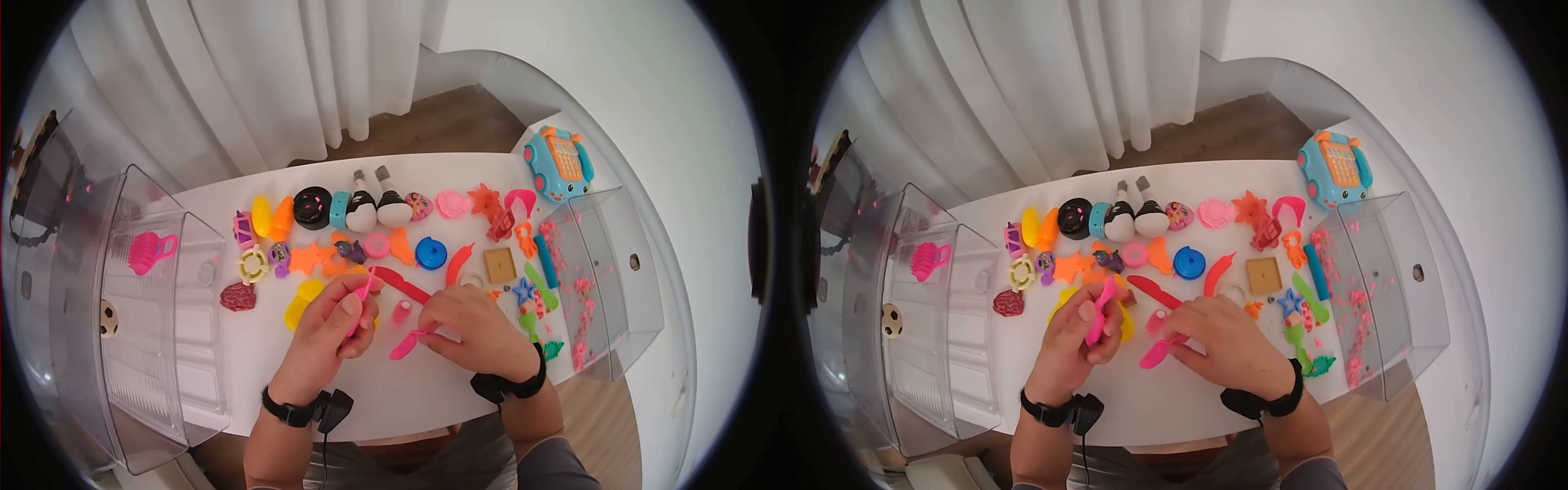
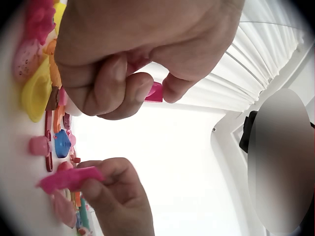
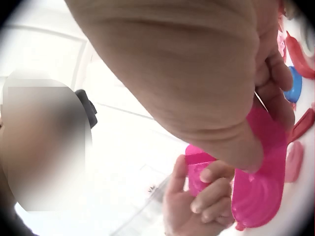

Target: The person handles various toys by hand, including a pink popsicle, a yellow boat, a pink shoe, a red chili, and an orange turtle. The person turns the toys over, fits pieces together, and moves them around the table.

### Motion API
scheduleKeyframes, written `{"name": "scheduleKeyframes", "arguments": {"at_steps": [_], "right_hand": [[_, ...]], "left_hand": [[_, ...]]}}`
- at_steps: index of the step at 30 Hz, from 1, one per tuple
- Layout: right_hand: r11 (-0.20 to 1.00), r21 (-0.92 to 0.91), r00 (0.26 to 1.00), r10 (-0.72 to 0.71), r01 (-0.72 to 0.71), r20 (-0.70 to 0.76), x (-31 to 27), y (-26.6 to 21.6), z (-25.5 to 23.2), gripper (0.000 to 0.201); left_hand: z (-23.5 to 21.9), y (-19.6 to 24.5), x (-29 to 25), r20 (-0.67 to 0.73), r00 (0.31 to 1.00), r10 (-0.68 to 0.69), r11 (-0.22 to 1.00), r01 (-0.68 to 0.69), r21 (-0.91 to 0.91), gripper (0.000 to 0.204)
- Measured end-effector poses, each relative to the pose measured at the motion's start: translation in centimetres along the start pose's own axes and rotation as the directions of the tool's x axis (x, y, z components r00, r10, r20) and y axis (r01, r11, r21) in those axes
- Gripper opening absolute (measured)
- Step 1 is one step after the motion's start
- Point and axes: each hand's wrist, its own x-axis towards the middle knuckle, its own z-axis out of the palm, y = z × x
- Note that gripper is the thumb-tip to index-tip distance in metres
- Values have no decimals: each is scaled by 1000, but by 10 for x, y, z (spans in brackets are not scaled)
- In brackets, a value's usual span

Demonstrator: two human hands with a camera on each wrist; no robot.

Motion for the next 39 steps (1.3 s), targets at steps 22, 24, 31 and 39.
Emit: {"name": "scheduleKeyframes", "arguments": {"at_steps": [22,24,31,39], "right_hand": [[941,337,965,73,16,-252,5,-13,12,39],[949,314,982,41,20,-184,4,-11,10,39],[769,639,999,31,-13,-17,3,-2,0,19],[599,787,985,18,-149,172,-2,-2,-3,13]], "left_hand": [[18,-8,-6,242,921,-305,952,292,90,55],[16,-9,-8,243,919,-310,950,292,106,55],[12,-5,-9,261,905,-336,940,305,153,54],[9,-15,-5,456,841,-291,953,298,58,66]]}}
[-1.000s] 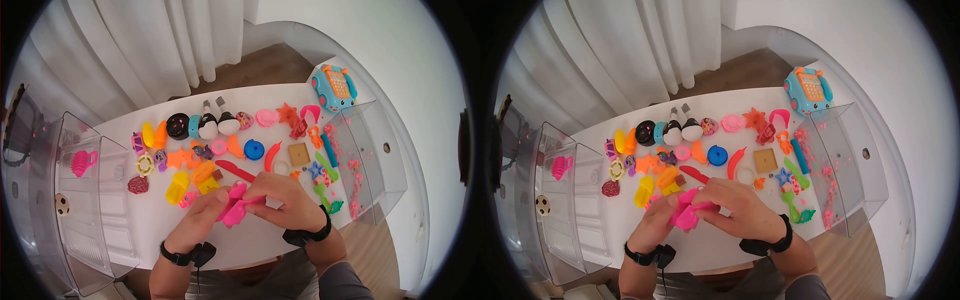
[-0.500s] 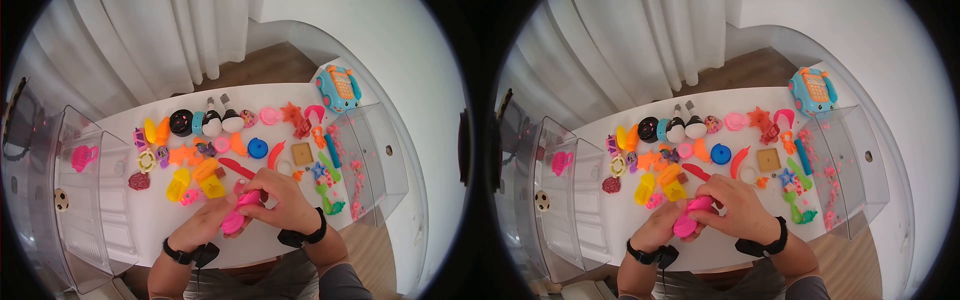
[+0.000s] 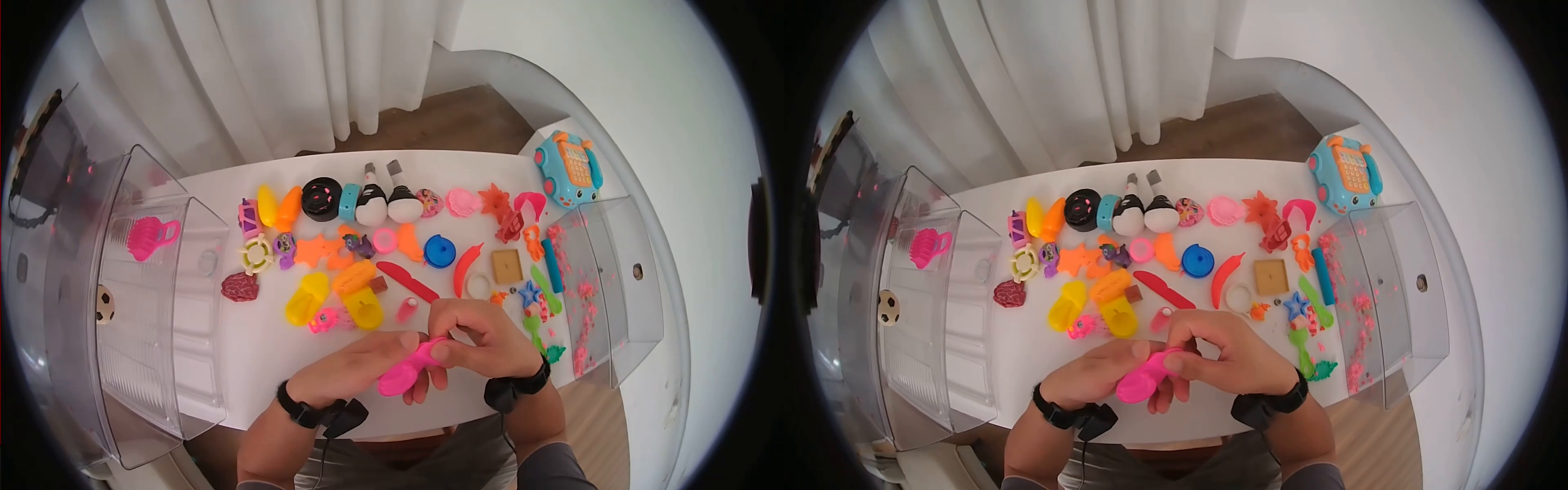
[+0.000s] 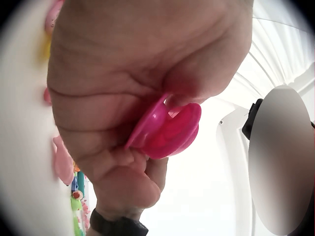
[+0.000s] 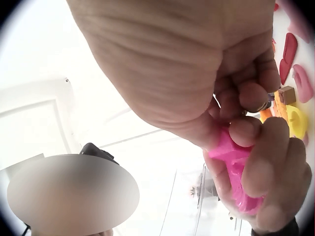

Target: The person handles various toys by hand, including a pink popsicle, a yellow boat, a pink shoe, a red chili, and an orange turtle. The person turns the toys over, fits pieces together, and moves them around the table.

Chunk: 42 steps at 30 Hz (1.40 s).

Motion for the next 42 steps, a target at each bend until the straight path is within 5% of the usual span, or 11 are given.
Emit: {"name": "scheduleKeyframes", "arguments": {"at_steps": [6,9,13,16,18,28,30,33,36,42], "right_hand": [[999,-30,994,37,-35,98,0,-1,-5,15],[999,12,998,37,-37,44,0,1,-3,16],[996,42,997,-76,76,-17,5,3,-4,15],[996,41,993,-78,82,-88,4,6,-5,14],[992,117,986,-31,51,-165,3,2,-1,12],[980,-71,972,-195,187,-133,3,6,-4,13],[986,-32,970,-164,161,-180,4,2,0,14],[987,-46,955,-159,153,-248,2,1,1,17],[977,-141,952,-192,162,-239,0,-3,0,21],[939,-302,937,-243,163,-249,3,-7,6,23]], "left_hand": [[-3,3,2,122,991,-49,998,54,-39,66],[-4,0,5,145,989,-33,984,57,-170,62],[-1,-6,10,148,988,50,991,-30,-128,62],[4,-1,8,63,997,41,997,-36,-73,60],[9,-1,8,-144,978,153,988,-156,-12,44],[11,-4,5,-178,966,185,983,-180,43,46],[20,-6,5,-317,868,381,909,-289,301,50],[20,-8,2,-364,793,488,807,-250,535,53],[21,-9,3,-397,730,556,770,-273,577,54],[22,-4,7,-347,712,610,653,-203,730,53]]}}
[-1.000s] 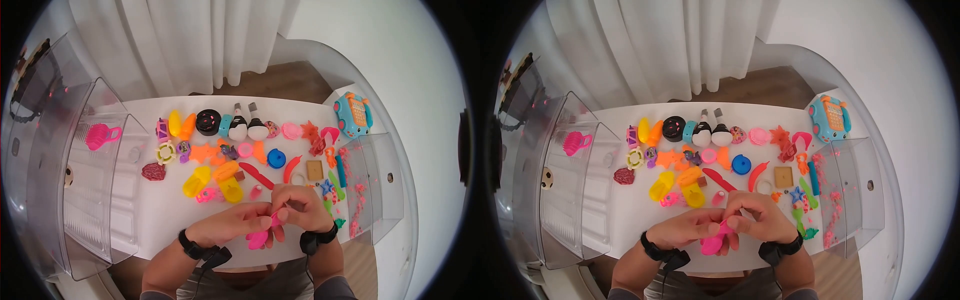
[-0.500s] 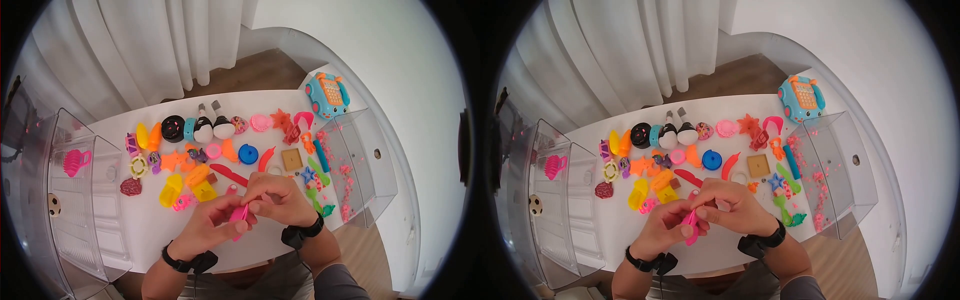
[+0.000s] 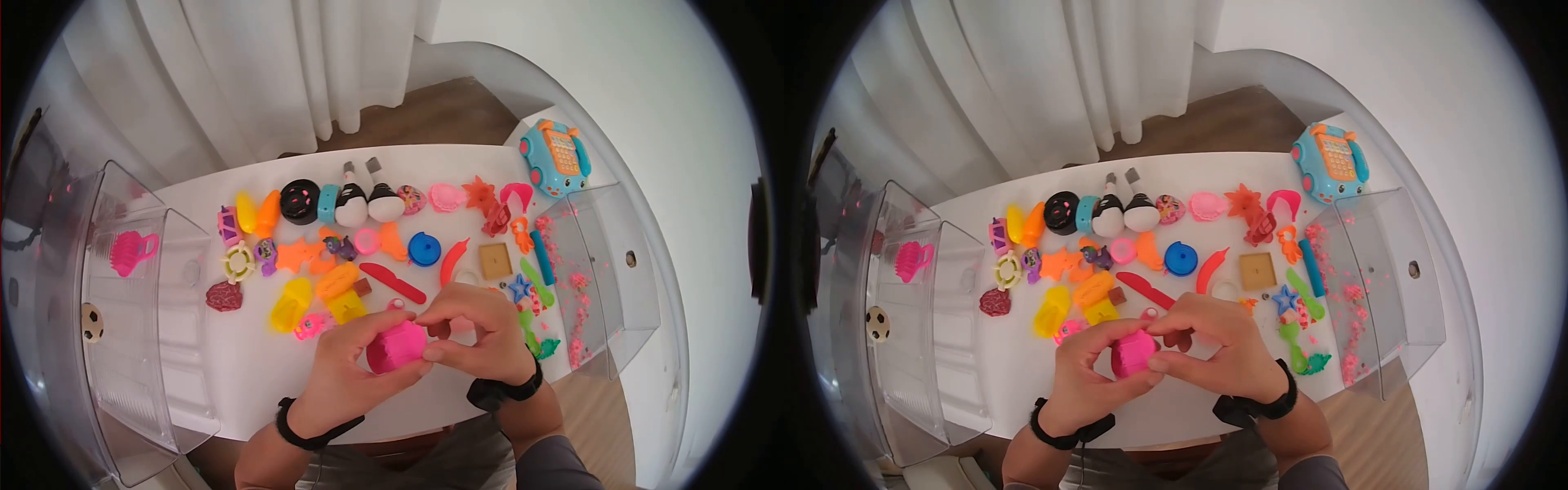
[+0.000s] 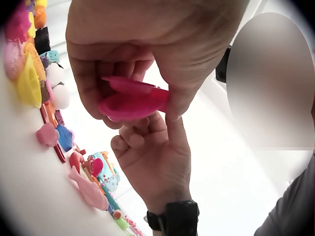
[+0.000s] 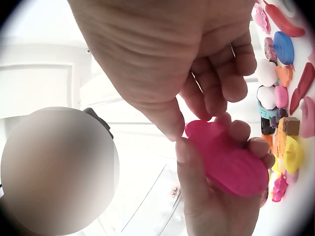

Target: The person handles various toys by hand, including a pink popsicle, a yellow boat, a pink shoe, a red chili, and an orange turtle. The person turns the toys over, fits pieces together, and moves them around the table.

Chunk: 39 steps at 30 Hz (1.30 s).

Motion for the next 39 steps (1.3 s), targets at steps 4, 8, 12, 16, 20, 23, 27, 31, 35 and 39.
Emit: {"name": "scheduleKeyframes", "arguments": {"at_steps": [4,8,12,16,20,23,27,31,35,39], "right_hand": [[985,-171,1000,16,-15,9,-1,-1,-1,16],[975,-168,986,156,-145,57,-4,-6,2,20],[947,-136,950,304,-292,71,-3,-6,3,21],[927,-103,930,367,-362,36,-3,-6,8,23],[925,-109,931,364,-365,-29,-5,-4,10,22],[920,-129,929,365,-369,-56,-5,-3,11,22],[926,-142,937,349,-350,-32,-6,-2,12,23],[922,-167,936,351,-348,-11,-5,-3,14,23],[929,-186,946,324,-321,-16,-5,-1,17,24],[930,-182,945,326,-320,4,-6,-1,15,24]], "left_hand": [[4,0,1,-62,997,54,995,-48,88,52],[5,6,1,-29,1000,11,967,-3,254,49],[8,6,0,-26,998,56,943,-44,331,47],[6,5,0,6,999,-32,947,28,320,53],[7,6,0,27,999,-46,952,35,304,60],[6,2,2,32,998,50,918,-59,391,59],[6,0,2,32,984,173,868,-168,467,58],[5,5,2,41,985,166,862,-165,480,56],[4,6,2,58,988,145,851,-154,502,54],[2,4,0,58,995,84,889,-101,447,56]]}}
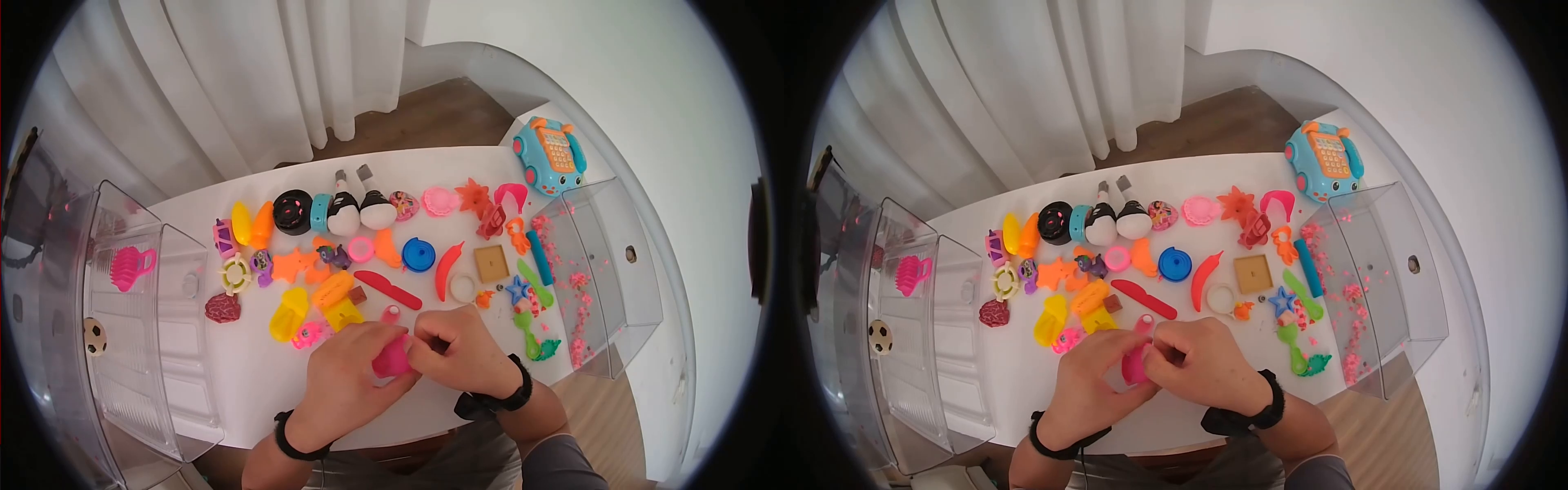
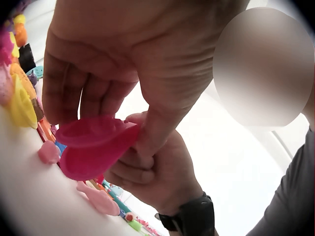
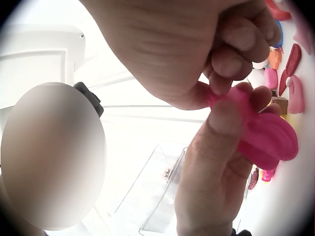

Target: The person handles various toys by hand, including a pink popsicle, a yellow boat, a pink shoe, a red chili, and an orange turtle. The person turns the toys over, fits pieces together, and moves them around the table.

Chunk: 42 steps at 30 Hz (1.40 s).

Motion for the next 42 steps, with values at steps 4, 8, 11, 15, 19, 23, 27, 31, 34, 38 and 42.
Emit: {"name": "scheduleKeyframes", "arguments": {"at_steps": [4,8,11,15,19,23,27,31,34,38,42], "right_hand": [[973,178,976,-113,147,-188,0,0,2,13],[925,56,911,-358,376,-206,5,4,-6,33],[873,25,868,-481,487,-123,4,-4,-5,50],[888,-59,885,-460,456,-71,3,-3,-4,63],[873,-102,876,-481,476,-29,4,0,-9,58],[868,-79,869,-494,491,-25,6,0,-10,52],[851,-115,853,-520,512,-49,8,1,-9,51],[855,-102,855,-516,509,-62,7,0,-8,51],[884,-42,878,-467,465,-101,5,1,-5,46],[885,-77,870,-465,459,-165,6,5,-5,41],[922,-35,908,-386,386,-165,2,3,-8,36]], "left_hand": [[-13,-5,1,188,959,-214,863,275,-424,55],[-18,-15,0,509,831,-224,259,554,-791,66],[-14,-17,2,509,840,-188,173,539,-824,69],[-11,-20,4,525,836,-160,140,546,-826,73],[-13,-25,6,546,834,-80,161,552,-818,74],[-11,-29,5,580,814,-27,153,576,-803,73],[-8,-30,4,574,817,-52,135,575,-807,69],[-10,-27,7,548,834,-70,175,551,-816,65],[-13,-22,8,555,826,-95,177,563,-807,58],[-6,-14,9,452,863,-226,305,503,-808,59],[2,-15,7,324,927,-187,527,373,-764,53]]}}
